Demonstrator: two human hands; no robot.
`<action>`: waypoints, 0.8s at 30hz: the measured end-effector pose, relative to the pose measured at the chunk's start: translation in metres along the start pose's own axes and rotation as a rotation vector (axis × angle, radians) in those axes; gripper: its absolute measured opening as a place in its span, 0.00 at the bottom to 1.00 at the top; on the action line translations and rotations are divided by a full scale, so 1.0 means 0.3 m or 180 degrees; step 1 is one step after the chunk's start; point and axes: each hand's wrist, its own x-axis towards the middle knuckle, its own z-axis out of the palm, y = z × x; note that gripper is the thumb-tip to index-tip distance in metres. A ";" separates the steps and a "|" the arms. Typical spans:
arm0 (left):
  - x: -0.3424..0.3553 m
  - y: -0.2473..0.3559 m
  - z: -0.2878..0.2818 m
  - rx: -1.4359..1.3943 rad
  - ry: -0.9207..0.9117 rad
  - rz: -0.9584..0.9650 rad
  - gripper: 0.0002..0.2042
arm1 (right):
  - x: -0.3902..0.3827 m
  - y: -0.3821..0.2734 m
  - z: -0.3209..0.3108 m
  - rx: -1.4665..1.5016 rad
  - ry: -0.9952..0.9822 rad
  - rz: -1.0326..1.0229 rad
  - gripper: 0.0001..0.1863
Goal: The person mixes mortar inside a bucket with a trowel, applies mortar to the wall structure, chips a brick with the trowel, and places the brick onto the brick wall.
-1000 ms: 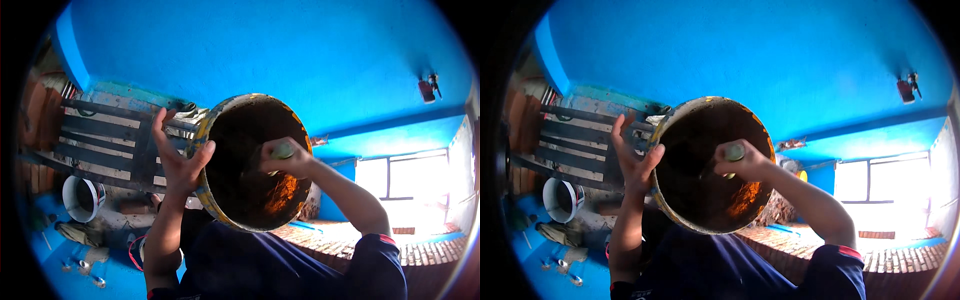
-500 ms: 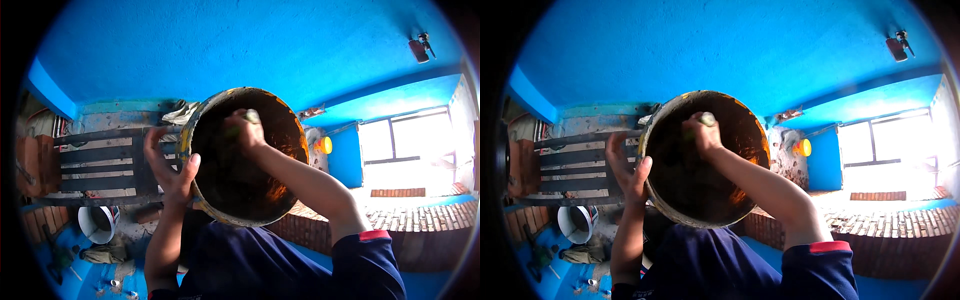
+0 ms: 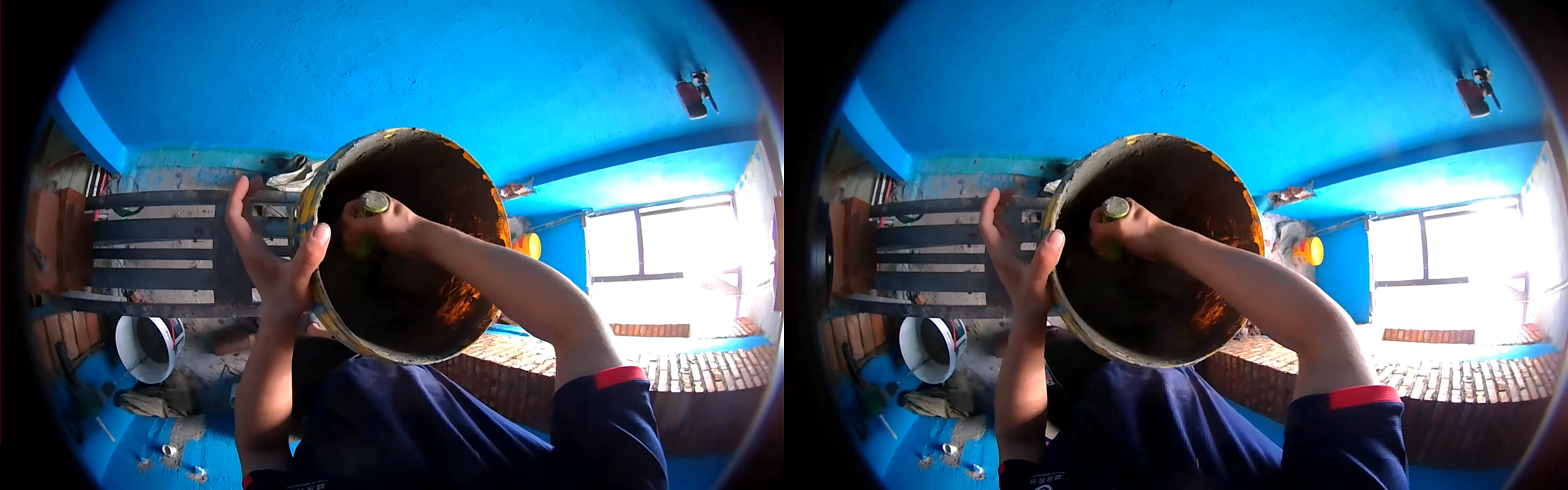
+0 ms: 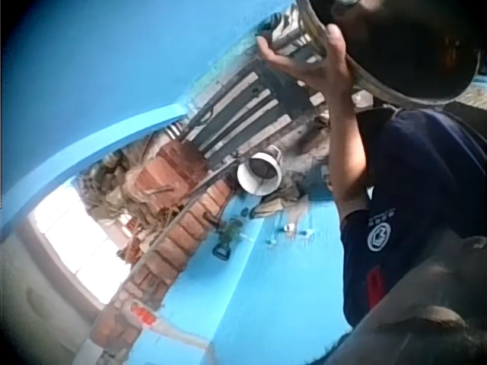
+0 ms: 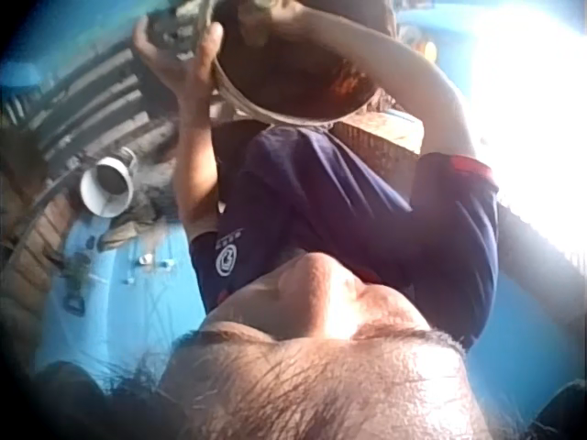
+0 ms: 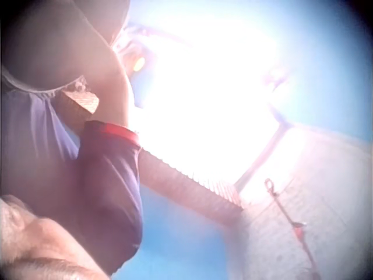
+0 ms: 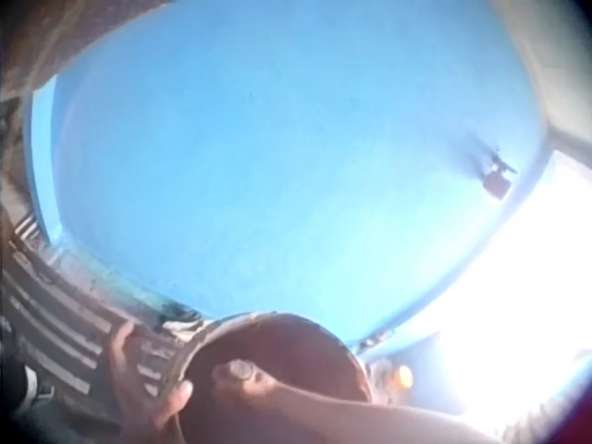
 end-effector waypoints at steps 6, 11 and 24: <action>-0.006 0.007 0.018 -0.0011 0.0148 0.0046 0.43 | -0.210 -0.084 -0.077 -0.0442 -0.0488 0.0060 0.06; -0.012 -0.019 0.006 0.0118 0.0030 0.0142 0.43 | -0.406 -0.228 -0.178 -0.0762 0.0050 0.0209 0.06; -0.002 -0.006 0.031 -0.0010 -0.0220 -0.0118 0.42 | -0.028 0.084 -0.088 0.0816 0.3070 -0.0642 0.07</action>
